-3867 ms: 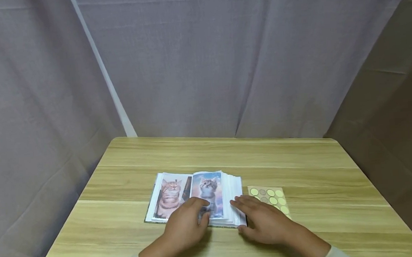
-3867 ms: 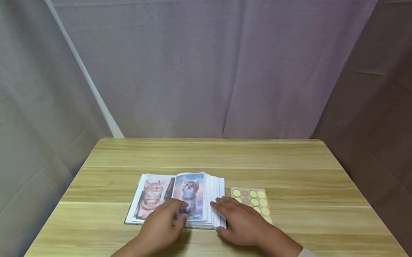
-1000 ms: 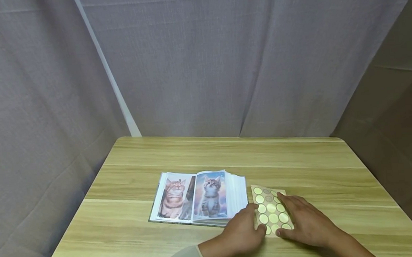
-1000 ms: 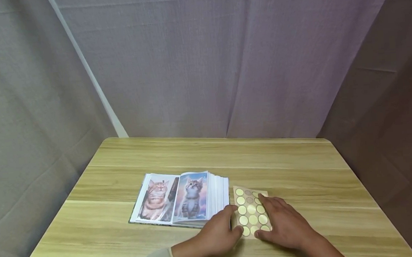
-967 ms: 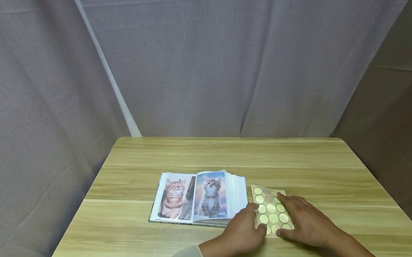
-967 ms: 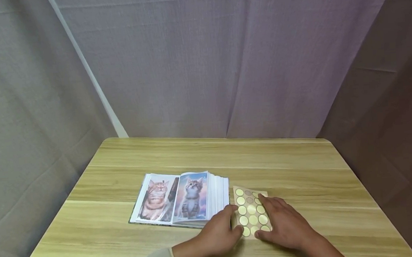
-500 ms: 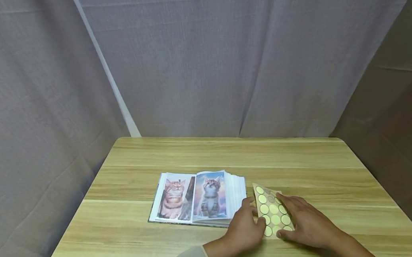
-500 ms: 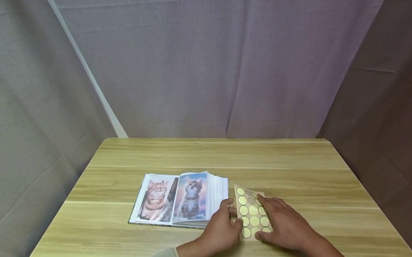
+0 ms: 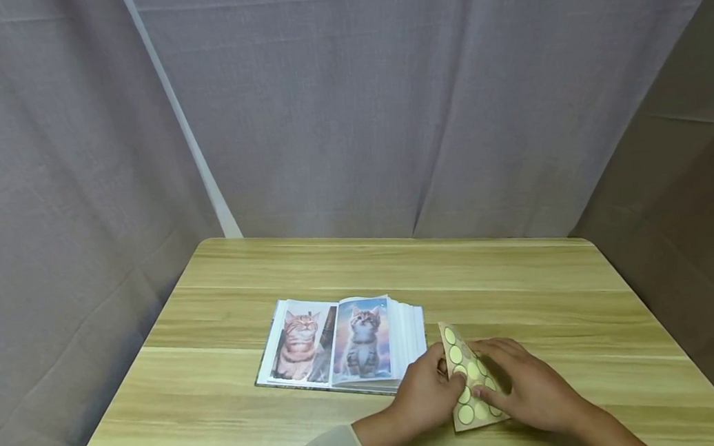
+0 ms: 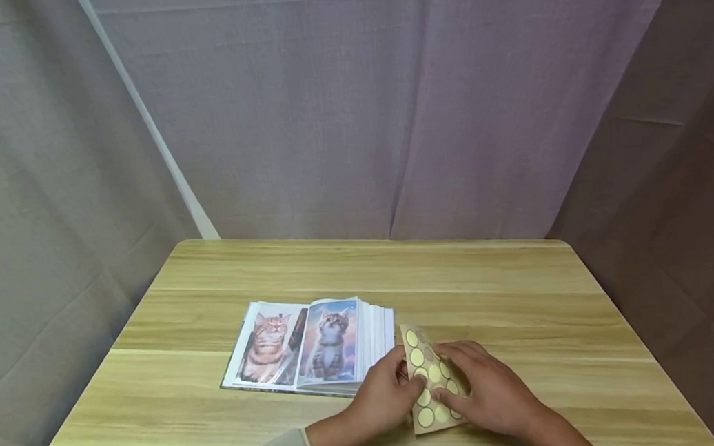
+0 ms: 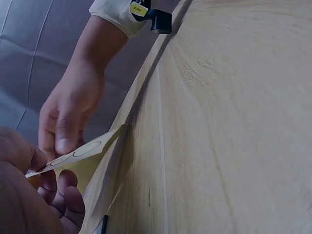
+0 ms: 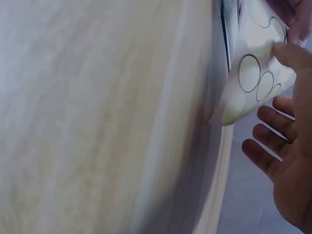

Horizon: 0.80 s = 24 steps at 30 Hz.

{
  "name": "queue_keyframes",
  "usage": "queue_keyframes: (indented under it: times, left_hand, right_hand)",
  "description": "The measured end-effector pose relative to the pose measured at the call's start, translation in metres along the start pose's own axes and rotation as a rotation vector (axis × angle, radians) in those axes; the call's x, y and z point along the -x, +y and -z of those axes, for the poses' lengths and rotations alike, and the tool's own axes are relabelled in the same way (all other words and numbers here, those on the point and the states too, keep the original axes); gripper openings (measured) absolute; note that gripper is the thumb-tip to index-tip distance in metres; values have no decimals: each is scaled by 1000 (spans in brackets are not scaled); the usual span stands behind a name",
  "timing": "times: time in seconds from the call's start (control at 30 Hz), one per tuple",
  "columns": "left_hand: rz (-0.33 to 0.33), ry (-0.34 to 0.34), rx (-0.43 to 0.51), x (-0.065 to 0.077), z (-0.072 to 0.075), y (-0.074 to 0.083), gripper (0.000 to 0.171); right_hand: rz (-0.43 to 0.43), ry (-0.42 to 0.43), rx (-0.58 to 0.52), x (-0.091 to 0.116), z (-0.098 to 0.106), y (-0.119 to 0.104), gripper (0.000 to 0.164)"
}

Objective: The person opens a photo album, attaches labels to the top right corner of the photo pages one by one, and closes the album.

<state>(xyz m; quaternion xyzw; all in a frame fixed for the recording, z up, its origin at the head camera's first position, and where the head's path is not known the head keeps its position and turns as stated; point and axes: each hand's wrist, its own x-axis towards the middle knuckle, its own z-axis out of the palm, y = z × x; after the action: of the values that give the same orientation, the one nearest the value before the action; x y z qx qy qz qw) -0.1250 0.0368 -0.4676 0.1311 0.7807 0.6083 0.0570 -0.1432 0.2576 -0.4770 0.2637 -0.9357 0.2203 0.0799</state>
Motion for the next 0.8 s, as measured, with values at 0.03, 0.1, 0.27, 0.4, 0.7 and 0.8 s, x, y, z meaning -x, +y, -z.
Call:
queue_keyframes:
  times: [0.03, 0.1, 0.27, 0.4, 0.7, 0.8]
  left_hand:
    - [-5, -8, 4, 0, 0, 0, 19]
    - [-10, -22, 8, 0, 0, -1, 21]
    - [-3, -45, 1, 0, -1, -2, 21]
    - [-8, -59, -12, 0, 0, -2, 22]
    - [-61, -75, -53, -1, 1, -2, 21]
    - [-74, -87, -75, -2, 1, -2, 20]
  right_hand:
    - [-5, 15, -8, 0, 1, -1, 62]
    - [-17, 50, -23, -2, 2, -3, 48]
    - [-34, 129, -34, -6, 4, -5, 25]
    - [-22, 173, -49, -8, 6, -8, 19]
    - [10, 221, -82, -11, 6, -12, 21]
    - [14, 224, -90, -11, 6, -12, 21]
